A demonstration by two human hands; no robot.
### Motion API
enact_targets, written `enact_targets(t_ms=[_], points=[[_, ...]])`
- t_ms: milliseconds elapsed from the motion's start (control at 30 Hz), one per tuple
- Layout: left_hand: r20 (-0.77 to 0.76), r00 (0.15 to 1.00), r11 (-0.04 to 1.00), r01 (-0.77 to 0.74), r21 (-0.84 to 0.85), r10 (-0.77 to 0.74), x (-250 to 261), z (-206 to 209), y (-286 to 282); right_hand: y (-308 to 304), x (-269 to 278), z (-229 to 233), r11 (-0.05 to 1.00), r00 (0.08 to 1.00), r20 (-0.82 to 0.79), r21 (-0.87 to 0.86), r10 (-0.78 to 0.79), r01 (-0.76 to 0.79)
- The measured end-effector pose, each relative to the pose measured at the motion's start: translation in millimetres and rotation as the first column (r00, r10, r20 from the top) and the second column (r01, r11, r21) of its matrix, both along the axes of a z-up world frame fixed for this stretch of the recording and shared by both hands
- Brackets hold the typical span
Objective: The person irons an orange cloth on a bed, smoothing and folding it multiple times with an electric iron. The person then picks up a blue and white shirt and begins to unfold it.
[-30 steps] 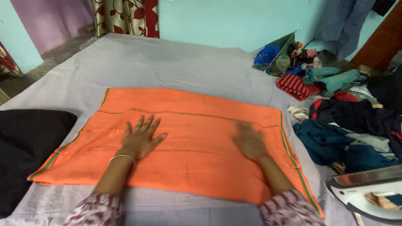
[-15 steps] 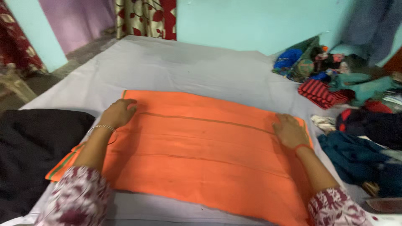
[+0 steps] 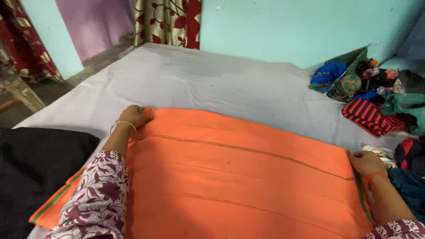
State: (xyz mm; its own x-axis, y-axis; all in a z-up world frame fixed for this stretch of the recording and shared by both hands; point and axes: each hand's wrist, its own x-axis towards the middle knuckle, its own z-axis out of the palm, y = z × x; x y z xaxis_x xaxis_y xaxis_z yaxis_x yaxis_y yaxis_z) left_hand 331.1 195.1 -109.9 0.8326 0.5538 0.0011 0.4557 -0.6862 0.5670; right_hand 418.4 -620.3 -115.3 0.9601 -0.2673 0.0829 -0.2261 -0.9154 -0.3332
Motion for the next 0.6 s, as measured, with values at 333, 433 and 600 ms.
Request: enact_targets(t_ms=[333, 433, 600], points=[[0.397, 0.911, 0.962, -0.198, 0.187, 0.111, 12, -9, -23, -6, -5, -34, 0.953, 0.920, 0.391, -0.279, 0.000, 0.119], [0.422, 0.902, 0.904, -0.253, 0.345, 0.091, 14, -17, -43, 22, -16, -16, 0.948, 0.835, 0.546, -0.294, 0.064, 0.120], [0.191, 0.880, 0.642, 0.155, 0.751, -0.436, 5, 2, -157, 145, -47, 30, 0.841, 0.727, 0.453, -0.430, 0.516, -0.329]])
